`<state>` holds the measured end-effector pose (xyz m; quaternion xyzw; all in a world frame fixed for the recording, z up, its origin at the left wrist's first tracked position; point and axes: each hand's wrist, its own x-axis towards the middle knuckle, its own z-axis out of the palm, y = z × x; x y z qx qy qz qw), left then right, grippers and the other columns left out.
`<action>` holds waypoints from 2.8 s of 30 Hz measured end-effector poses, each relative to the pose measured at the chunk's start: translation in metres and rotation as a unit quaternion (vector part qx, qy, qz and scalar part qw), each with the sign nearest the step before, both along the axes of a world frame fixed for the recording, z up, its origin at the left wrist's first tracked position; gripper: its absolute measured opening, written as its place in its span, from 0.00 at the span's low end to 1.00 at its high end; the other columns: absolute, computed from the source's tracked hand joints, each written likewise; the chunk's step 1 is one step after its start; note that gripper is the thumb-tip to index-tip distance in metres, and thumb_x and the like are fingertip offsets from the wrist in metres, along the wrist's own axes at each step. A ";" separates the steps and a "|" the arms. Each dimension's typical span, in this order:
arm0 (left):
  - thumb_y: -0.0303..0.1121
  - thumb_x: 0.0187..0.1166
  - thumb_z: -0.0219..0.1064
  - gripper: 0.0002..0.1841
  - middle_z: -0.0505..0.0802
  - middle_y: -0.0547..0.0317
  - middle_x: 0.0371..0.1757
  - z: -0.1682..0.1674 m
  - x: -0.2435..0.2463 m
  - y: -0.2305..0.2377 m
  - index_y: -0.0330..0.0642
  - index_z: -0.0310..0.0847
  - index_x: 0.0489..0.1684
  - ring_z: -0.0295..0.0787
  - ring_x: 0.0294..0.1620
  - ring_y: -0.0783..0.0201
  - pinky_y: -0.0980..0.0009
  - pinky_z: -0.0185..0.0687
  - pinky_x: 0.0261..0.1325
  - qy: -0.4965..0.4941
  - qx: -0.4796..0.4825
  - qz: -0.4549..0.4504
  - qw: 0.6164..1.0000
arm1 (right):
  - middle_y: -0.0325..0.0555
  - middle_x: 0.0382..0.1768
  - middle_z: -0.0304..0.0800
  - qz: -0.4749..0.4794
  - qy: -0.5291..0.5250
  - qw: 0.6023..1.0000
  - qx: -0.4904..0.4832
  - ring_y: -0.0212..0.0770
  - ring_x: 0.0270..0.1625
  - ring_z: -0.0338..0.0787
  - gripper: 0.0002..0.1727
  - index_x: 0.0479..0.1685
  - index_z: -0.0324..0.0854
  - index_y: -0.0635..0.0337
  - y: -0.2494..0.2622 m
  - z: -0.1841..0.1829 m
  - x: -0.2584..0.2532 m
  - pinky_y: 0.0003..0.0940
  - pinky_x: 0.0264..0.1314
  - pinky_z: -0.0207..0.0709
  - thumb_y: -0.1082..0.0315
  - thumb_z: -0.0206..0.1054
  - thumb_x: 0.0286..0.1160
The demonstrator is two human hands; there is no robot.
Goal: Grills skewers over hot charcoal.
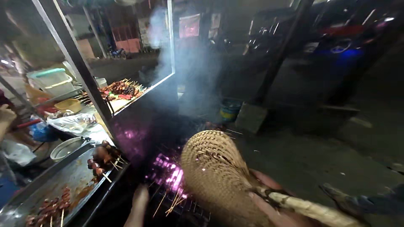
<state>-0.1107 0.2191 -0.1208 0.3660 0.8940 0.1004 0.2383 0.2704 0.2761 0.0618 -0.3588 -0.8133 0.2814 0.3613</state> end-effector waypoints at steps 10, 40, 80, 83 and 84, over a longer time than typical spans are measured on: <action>0.30 0.88 0.57 0.16 0.84 0.38 0.72 -0.003 -0.006 0.003 0.35 0.85 0.65 0.80 0.75 0.43 0.49 0.72 0.79 0.001 0.081 0.028 0.996 | 0.57 0.59 0.93 -0.007 -0.034 0.997 0.065 0.46 0.59 0.94 0.22 0.71 0.85 0.64 0.003 -0.012 -0.003 0.40 0.67 0.86 0.71 0.66 0.78; 0.33 0.80 0.67 0.14 0.93 0.39 0.57 0.003 0.042 -0.007 0.34 0.88 0.58 0.90 0.63 0.44 0.46 0.79 0.70 -0.080 -0.011 -0.089 0.993 | 0.58 0.64 0.91 0.026 0.023 0.998 0.051 0.36 0.66 0.90 0.24 0.71 0.81 0.73 0.002 -0.005 0.008 0.29 0.74 0.80 0.71 0.68 0.76; 0.33 0.87 0.59 0.15 0.92 0.41 0.62 -0.006 0.039 0.003 0.37 0.86 0.61 0.88 0.67 0.45 0.47 0.79 0.72 -0.008 -0.005 -0.013 1.000 | 0.51 0.64 0.91 0.008 0.050 0.998 0.022 0.27 0.65 0.89 0.26 0.73 0.81 0.68 -0.002 -0.005 0.017 0.23 0.71 0.80 0.65 0.69 0.78; 0.34 0.85 0.64 0.17 0.87 0.37 0.68 0.004 0.045 0.002 0.35 0.84 0.65 0.85 0.70 0.43 0.49 0.78 0.75 -0.005 0.047 -0.021 0.999 | 0.45 0.63 0.89 -0.033 0.103 0.984 -0.138 0.19 0.63 0.86 0.30 0.74 0.74 0.73 -0.013 0.011 0.021 0.19 0.69 0.80 0.69 0.73 0.73; 0.34 0.84 0.64 0.17 0.87 0.35 0.67 0.008 0.051 0.002 0.32 0.84 0.64 0.85 0.69 0.42 0.49 0.77 0.75 -0.017 0.068 -0.044 0.997 | 0.49 0.63 0.88 -0.060 0.089 0.985 -0.138 0.22 0.64 0.86 0.30 0.74 0.73 0.75 -0.011 0.010 0.020 0.20 0.70 0.79 0.69 0.72 0.74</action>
